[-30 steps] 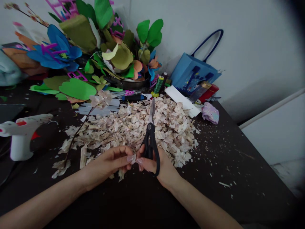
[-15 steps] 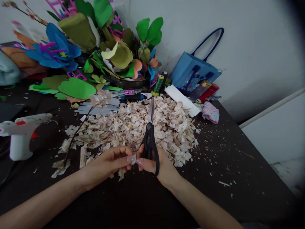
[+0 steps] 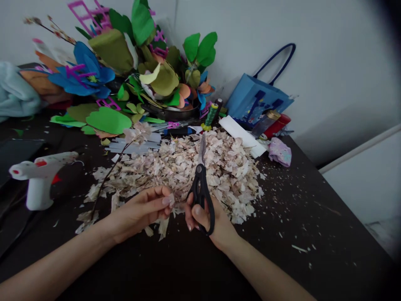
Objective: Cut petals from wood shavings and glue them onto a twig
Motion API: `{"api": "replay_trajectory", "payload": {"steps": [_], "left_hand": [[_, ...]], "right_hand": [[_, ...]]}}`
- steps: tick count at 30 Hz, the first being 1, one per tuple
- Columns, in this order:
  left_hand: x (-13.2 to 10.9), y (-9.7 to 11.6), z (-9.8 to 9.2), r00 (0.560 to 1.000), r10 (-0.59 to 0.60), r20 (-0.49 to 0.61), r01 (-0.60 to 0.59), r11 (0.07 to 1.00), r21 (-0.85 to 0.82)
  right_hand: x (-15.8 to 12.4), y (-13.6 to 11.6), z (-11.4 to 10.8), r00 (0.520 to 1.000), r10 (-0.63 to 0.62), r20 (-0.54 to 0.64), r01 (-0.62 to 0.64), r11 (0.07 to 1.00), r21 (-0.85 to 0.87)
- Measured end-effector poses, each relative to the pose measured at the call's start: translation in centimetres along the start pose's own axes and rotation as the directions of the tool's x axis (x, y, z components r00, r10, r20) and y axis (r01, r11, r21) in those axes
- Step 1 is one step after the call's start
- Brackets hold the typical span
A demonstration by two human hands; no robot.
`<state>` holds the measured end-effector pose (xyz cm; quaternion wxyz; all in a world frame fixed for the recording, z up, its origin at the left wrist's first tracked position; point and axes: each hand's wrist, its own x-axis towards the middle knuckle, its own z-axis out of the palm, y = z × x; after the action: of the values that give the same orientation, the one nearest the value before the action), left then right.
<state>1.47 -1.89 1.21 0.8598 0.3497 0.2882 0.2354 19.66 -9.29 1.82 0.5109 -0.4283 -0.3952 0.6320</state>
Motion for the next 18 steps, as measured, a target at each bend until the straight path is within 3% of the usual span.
{"api": "replay_trajectory", "payload": {"steps": [4,10,18], "left_hand": [[0.3,0.5,-0.5,0.994,0.086,-0.064,-0.093,0.990,-0.110],[0.4,1.1,-1.5,0.965,0.216,-0.147,-0.246,0.941,-0.232],[0.7,2.4,-2.1,0.926,0.300,-0.227,-0.355,0.898,-0.259]], "right_hand": [[-0.9,0.3,0.2,0.994,-0.016,0.104,0.022,0.998,-0.055],[-2.0,-0.5,0.9,0.960,0.104,0.261,-0.027,0.958,-0.285],[-1.3,1.4,0.8,0.929,0.243,0.279,-0.197,0.963,-0.184]]}}
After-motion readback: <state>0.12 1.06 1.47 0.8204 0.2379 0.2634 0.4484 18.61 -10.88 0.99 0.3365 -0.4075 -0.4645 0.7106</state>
